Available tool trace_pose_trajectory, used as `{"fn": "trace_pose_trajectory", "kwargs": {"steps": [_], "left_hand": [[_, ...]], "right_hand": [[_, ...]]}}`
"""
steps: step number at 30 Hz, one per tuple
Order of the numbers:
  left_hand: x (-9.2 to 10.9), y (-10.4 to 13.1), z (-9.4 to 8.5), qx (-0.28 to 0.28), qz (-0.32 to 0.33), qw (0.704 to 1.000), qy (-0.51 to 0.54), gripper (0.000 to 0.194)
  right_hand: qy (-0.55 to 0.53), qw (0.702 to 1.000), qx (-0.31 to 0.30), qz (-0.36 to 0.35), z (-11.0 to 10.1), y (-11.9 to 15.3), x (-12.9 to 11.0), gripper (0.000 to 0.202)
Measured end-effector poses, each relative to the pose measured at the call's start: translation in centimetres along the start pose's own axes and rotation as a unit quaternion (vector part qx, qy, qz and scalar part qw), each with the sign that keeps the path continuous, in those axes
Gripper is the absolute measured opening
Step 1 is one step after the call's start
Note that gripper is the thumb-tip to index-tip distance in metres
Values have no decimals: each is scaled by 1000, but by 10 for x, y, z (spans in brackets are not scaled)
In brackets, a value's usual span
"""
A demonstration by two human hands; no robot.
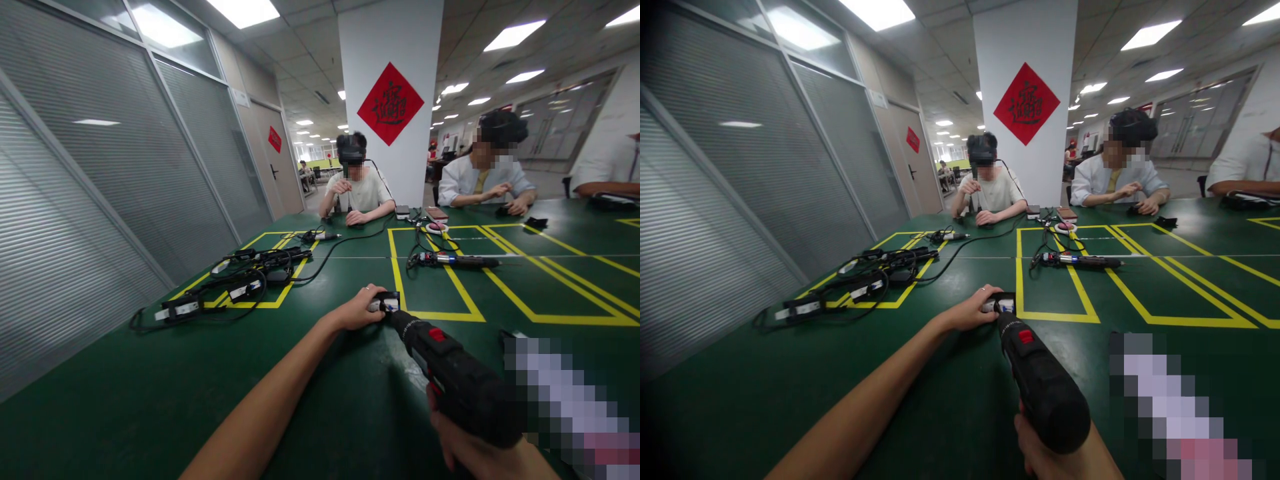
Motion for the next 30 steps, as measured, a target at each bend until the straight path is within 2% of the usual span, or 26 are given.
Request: {"fn": "trace_pose_trajectory", "kwargs": {"steps": [4,9,17,23,26,30], "left_hand": [[1,1,0,-1,-3,1000,-1,53],[1,0,0,-4,-2,1000,-3,53],[-2,-2,2,-2,-6,1000,1,50],[3,-1,1,19,-19,999,31,42],[5,-1,2,21,-16,999,33,30],[5,-3,3,20,-5,999,39,20]], "right_hand": [[11,1000,-27,-5,-2,4,-9,8],[22,999,-21,-27,-4,10,-22,5],[9,999,34,-23,-5,13,-19,15],[-22,999,15,-17,-4,11,-18,14],[-33,999,2,-16,-5,10,-19,15],[-40,999,22,2,-6,11,-16,17]]}}
Point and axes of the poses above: each hand's wrist, its own y-axis away from the middle knuckle, its own z-axis out of the palm, x = y × z, the point moved 4 cm from there along -y, towards the middle knuckle, and after that the axes turned 8 degrees about y, right-handed, at the moved point
